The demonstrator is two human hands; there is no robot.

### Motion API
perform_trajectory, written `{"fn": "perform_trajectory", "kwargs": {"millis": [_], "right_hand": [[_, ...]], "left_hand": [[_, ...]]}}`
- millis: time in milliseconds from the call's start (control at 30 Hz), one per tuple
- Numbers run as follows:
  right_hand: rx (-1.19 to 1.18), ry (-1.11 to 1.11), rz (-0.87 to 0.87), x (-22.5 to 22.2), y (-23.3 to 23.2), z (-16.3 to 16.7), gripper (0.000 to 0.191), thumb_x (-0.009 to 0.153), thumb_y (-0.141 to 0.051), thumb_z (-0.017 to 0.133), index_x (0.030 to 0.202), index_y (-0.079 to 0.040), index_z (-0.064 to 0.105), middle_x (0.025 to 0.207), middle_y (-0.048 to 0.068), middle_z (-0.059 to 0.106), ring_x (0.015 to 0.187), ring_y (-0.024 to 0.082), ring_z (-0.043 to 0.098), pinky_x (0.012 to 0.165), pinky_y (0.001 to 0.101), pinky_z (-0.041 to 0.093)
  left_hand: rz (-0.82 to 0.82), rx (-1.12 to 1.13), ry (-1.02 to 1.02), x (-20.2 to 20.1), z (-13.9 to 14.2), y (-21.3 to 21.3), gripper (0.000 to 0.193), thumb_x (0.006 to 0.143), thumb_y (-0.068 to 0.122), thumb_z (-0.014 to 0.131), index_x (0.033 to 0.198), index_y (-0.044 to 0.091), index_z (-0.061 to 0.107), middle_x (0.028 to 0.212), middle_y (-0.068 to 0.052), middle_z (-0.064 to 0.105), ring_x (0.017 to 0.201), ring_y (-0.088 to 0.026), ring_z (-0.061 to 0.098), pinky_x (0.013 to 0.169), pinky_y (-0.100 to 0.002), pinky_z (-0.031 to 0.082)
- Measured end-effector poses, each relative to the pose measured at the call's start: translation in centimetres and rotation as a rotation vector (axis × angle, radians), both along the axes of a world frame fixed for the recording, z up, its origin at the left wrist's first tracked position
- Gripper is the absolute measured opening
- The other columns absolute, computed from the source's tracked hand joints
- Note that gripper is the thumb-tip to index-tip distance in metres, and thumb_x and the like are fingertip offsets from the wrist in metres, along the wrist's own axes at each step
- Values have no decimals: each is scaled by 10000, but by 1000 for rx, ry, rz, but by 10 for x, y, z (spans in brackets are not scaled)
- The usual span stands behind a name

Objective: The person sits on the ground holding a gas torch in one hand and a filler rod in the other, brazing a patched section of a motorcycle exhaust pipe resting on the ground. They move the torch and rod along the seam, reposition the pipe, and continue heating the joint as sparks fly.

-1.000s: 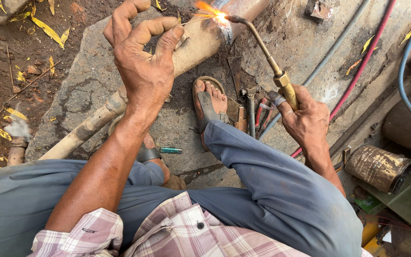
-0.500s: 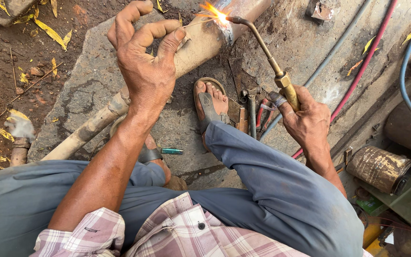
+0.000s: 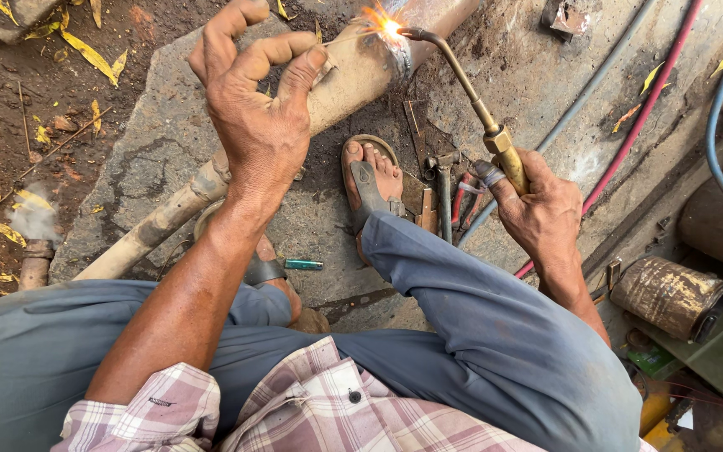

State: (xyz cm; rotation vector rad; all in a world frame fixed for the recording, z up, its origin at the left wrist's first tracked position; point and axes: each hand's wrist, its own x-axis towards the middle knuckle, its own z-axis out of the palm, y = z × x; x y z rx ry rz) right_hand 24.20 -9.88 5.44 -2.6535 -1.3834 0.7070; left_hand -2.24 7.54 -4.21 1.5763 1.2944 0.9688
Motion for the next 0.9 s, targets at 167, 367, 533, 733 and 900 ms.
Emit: {"fn": "perform_trajectory", "kwargs": {"millis": [167, 367, 533, 733, 900], "right_hand": [[25, -5, 32, 0, 0, 1, 336, 988, -329, 782, 1224, -97, 730, 661, 76, 653, 582, 157, 647, 552, 330, 493], [3, 9, 0, -1, 1, 1, 348, 981, -349, 787, 1217, -100, 729, 652, 74, 652, 573, 161, 648, 541, 338, 488], [-5, -2, 13, -1, 2, 0, 353, 981, -361, 792, 1212, -101, 728, 640, 78, 643, 572, 158, 641, 540, 335, 486], [-3, 10, -13, -2, 3, 0, 355, 974, -361, 792, 1213, -105, 731, 664, 81, 657, 587, 159, 646, 554, 342, 496], [21, 17, 4, -3, 4, 0, 351, 975, -350, 787, 1220, -104, 727, 701, 79, 677, 606, 156, 661, 564, 341, 505]], "left_hand": [[15, 12, -13, -1, -1, 0, 157, 1008, 180, 915, 1119, 116, 824, 1394, -26, 551, 1353, -236, 427, 1180, -409, 402], [16, 11, -6, -1, -3, -1, 164, 998, 179, 913, 1119, 115, 824, 1401, -25, 558, 1380, -245, 428, 1201, -426, 403], [22, -14, -18, -1, -5, -1, 165, 989, 184, 914, 1110, 118, 823, 1412, -31, 557, 1379, -246, 431, 1197, -426, 402], [13, -18, -5, -2, -7, -1, 165, 976, 183, 912, 1100, 120, 824, 1414, -36, 555, 1369, -254, 428, 1186, -426, 406], [13, -11, 0, -2, -6, 1, 163, 981, 182, 911, 1109, 126, 826, 1419, -34, 552, 1374, -253, 429, 1188, -423, 409]]}}
